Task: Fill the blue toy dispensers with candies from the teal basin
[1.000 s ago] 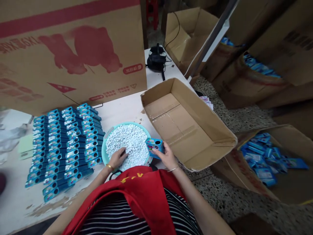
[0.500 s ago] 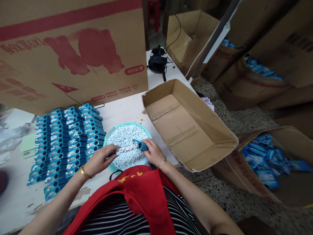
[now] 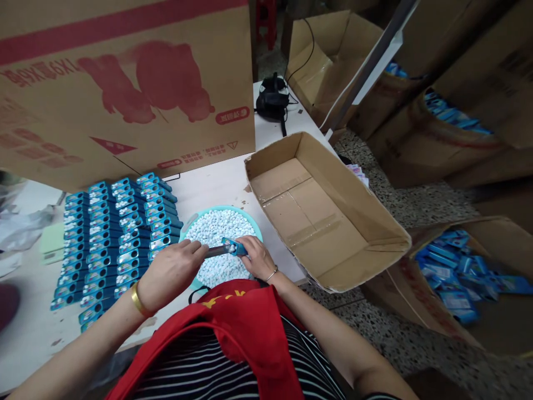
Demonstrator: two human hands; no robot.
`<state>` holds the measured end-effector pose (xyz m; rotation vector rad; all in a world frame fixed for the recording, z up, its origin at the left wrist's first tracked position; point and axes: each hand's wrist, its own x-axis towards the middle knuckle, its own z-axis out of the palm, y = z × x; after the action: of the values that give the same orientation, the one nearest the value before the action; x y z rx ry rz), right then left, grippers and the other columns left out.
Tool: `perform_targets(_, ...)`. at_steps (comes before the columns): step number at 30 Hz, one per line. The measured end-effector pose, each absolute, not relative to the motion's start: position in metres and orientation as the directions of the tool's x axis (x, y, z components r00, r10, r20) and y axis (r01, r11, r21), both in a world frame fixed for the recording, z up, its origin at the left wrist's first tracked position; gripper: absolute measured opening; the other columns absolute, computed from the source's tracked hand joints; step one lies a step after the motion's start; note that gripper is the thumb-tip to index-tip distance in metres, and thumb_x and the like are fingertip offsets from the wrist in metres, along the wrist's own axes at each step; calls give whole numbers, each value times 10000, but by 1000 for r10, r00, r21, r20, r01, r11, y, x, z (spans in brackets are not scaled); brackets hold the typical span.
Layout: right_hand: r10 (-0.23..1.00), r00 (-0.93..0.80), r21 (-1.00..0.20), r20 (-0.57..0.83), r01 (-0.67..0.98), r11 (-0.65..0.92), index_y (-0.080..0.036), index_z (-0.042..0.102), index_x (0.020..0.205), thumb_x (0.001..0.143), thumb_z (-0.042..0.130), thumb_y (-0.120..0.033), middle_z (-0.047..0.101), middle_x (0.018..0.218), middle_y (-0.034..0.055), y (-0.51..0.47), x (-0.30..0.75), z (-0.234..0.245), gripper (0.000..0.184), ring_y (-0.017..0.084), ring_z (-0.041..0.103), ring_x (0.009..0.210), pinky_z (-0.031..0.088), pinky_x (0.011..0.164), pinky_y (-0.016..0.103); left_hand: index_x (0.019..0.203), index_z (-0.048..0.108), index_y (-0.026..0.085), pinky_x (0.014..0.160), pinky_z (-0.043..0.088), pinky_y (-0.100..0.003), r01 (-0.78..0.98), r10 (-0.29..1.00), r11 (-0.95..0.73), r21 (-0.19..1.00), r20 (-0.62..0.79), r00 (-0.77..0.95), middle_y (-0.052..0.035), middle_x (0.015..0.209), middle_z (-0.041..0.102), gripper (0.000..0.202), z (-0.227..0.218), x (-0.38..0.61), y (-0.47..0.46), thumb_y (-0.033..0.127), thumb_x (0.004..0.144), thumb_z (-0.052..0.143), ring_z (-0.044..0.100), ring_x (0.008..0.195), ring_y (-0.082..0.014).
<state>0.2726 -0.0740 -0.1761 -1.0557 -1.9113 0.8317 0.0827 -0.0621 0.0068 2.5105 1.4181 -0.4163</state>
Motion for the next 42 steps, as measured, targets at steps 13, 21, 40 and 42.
perform_targets(13, 966, -209, -910, 153, 351, 220, -246, 529, 1168, 831, 551, -221, 604, 1129, 90, -78, 289, -169, 339, 246, 553, 1079, 451, 950, 434, 988, 596, 166, 810, 439, -378, 951, 869, -258, 169, -389, 304, -130, 985, 620, 273, -154, 16, -49, 100, 856, 366, 544, 941, -251)
perform_targets(21, 998, -54, -939, 37, 339, 53, -239, 539, 1128, 827, 594, -348, 621, 1055, 70, -83, 299, -164, 324, 235, 580, 992, 469, 885, 398, 1114, 542, 195, 867, 478, -339, 896, 863, -138, 423, -392, 318, -85, 1095, 636, 292, -199, 40, -79, 178, 833, 465, 597, 981, -204)
perform_targets(40, 883, -344, -795, 320, 409, 447, -209, 505, 1200, 721, 449, -38, 591, 1132, 106, -77, 270, -168, 511, 259, 522, 1082, 469, 936, 458, 1066, 548, 168, 715, 487, -344, 868, 789, -466, 172, -363, 496, -90, 946, 652, 212, -16, 59, -61, 218, 880, 459, 606, 885, -236)
perform_targets(42, 877, -349, -797, 331, 393, 458, -202, 501, 1202, 735, 457, -48, 591, 1130, 114, -77, 268, -169, 494, 260, 522, 1077, 473, 928, 460, 996, 571, 157, 660, 473, -337, 868, 787, -492, 61, -396, 474, -85, 851, 645, 169, -3, 73, -62, 184, 880, 451, 601, 811, -234)
